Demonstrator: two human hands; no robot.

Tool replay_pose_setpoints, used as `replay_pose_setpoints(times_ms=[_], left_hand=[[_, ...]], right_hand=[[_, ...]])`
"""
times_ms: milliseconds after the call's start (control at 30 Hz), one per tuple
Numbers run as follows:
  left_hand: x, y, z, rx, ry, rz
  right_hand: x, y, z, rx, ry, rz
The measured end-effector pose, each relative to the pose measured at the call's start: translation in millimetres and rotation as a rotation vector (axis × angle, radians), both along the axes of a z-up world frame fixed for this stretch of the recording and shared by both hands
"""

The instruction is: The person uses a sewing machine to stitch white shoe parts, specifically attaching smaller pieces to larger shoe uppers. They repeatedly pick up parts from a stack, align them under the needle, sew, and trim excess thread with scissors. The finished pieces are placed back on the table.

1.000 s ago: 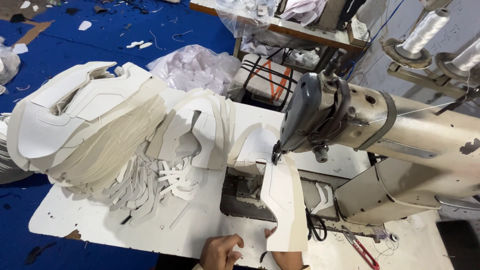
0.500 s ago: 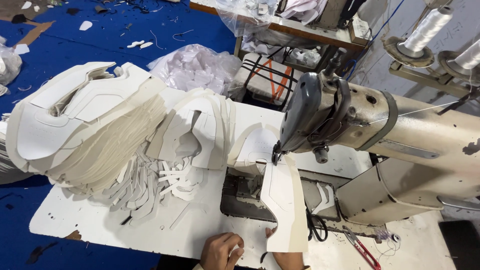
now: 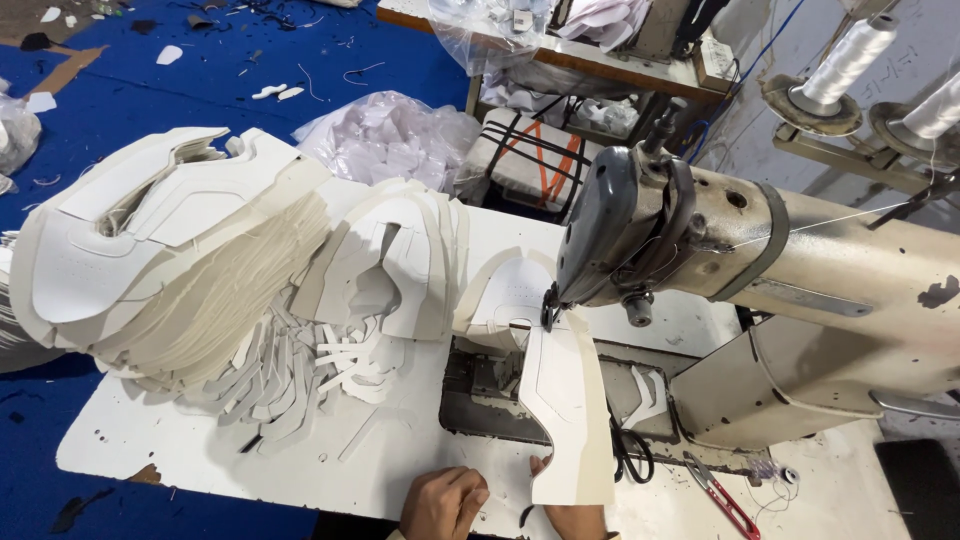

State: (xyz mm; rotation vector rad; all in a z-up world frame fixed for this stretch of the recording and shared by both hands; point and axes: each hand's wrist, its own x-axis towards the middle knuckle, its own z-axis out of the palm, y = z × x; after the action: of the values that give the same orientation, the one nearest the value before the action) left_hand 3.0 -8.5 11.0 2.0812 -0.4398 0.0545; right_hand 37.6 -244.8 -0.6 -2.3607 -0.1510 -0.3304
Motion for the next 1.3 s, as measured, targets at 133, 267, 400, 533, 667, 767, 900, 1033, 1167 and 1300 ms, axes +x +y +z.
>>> replay_pose_setpoints(times_ms=[133, 267, 400, 533, 667, 767, 900, 1033, 1167, 1300], left_hand=[[0, 0, -3, -0.004, -0.025, -0.003], [0, -1, -10, 0.001, -0.03, 0.005], [1, -1, -11, 0.006, -0.043, 0.01], [1, -1, -6, -0.002, -0.053, 0.019], [1, -2, -8, 0.004, -0.038, 0.022], [1, -3, -7, 0.007, -0.026, 0.022], [1, -3, -6, 0.007, -0.019, 0.036], [1, -4, -1, -0.006, -0.034, 0.042], [1, -4, -5, 0.002, -0.046, 0.044], [1, -3, -7, -0.005, -0.045, 0.05]], right_hand=[[0, 2, 2, 0.013, -0.067, 0.023], [1, 2, 5, 0.012, -0.049, 0.021], [1, 3, 8, -0.01, -0.012, 0.018], [1, 3, 7, -0.034, -0.034, 0.02], [1, 3, 5, -0.039, -0.051, 0.023], [1, 3, 5, -0.033, -0.028, 0.014], [1, 4, 7, -0.018, -0.002, 0.009], [2, 2, 4, -0.044, -0.02, 0.023], [1, 3, 7, -0.075, -0.006, 0.025], [0, 5, 11, -0.025, 0.022, 0.008]])
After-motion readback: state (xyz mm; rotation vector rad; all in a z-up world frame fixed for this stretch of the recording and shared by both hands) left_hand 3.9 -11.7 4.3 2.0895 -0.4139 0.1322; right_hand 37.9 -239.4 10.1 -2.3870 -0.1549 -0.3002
